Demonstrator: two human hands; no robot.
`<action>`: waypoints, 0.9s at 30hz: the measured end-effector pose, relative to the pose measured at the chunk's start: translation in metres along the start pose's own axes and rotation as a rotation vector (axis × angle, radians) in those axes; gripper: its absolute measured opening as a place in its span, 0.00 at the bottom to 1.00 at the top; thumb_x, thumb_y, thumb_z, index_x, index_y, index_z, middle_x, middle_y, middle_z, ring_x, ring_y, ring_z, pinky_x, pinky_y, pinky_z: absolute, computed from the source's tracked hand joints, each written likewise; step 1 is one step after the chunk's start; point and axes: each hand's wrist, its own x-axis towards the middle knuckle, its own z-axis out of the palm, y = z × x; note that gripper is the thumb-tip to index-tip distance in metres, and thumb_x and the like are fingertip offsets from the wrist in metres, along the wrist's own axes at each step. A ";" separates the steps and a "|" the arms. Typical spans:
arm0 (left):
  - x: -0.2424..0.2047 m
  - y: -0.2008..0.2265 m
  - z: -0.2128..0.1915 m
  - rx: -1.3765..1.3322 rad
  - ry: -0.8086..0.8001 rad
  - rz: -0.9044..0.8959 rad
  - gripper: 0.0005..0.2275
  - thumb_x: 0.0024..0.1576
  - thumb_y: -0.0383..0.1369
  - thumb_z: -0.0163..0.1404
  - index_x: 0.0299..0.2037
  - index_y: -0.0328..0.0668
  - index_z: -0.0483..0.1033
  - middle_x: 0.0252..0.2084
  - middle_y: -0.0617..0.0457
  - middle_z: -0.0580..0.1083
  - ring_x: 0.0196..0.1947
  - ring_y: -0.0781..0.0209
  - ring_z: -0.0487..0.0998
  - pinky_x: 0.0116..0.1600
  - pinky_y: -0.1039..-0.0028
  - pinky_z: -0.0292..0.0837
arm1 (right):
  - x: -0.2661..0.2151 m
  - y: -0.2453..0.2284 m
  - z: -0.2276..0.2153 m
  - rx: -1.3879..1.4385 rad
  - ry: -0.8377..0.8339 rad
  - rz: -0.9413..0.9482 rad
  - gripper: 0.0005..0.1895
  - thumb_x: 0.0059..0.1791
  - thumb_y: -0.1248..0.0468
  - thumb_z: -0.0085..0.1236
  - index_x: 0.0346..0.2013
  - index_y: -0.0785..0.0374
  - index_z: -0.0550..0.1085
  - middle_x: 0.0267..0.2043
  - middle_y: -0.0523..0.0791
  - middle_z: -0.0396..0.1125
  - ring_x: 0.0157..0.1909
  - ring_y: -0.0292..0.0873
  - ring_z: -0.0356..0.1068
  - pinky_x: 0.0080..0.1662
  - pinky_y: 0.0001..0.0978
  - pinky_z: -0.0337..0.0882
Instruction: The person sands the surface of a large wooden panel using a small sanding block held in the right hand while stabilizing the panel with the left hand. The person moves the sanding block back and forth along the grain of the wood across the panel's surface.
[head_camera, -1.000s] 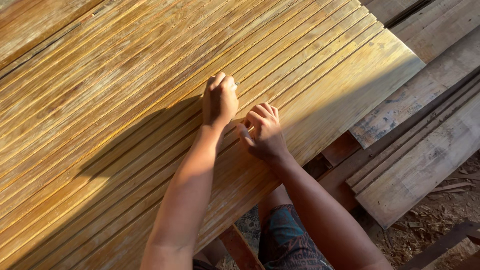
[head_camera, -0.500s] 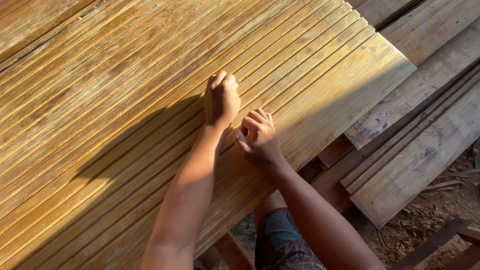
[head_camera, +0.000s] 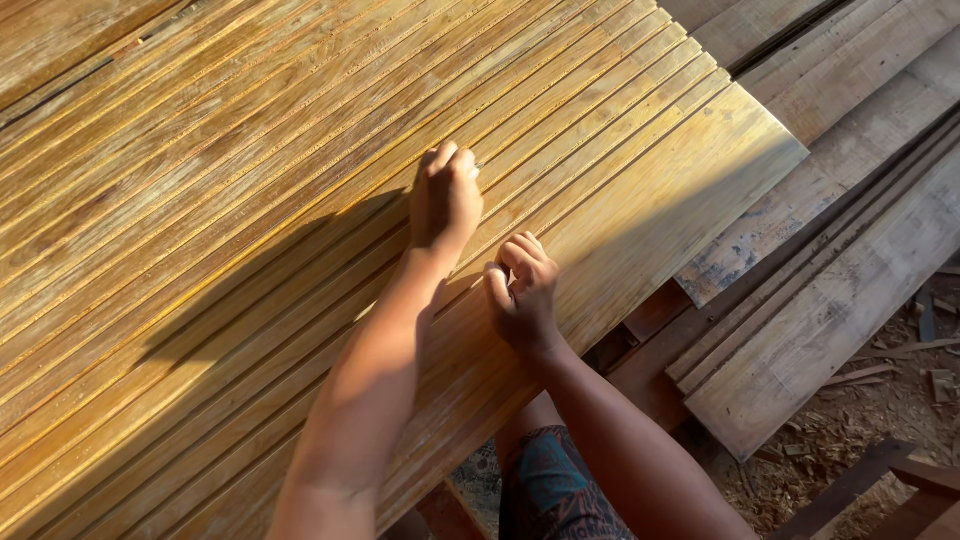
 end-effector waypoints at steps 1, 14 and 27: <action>0.017 0.012 0.017 -0.025 0.023 0.006 0.02 0.53 0.20 0.51 0.29 0.32 0.74 0.37 0.40 0.75 0.39 0.40 0.76 0.43 0.56 0.75 | -0.001 0.000 -0.001 0.026 0.060 0.016 0.09 0.43 0.71 0.50 0.22 0.70 0.60 0.25 0.52 0.55 0.31 0.52 0.56 0.37 0.40 0.61; -0.017 -0.004 -0.015 0.048 -0.029 -0.019 0.04 0.55 0.20 0.52 0.28 0.32 0.74 0.36 0.41 0.74 0.40 0.41 0.75 0.45 0.56 0.74 | -0.003 0.002 -0.003 0.072 0.144 0.095 0.11 0.44 0.72 0.52 0.23 0.72 0.59 0.25 0.52 0.54 0.30 0.49 0.55 0.36 0.38 0.59; 0.027 0.022 0.028 -0.024 -0.042 0.015 0.02 0.54 0.22 0.52 0.31 0.33 0.76 0.38 0.40 0.75 0.39 0.39 0.76 0.44 0.54 0.74 | -0.002 -0.003 -0.009 0.098 0.263 0.163 0.11 0.46 0.69 0.48 0.22 0.72 0.62 0.24 0.51 0.55 0.29 0.47 0.58 0.35 0.38 0.60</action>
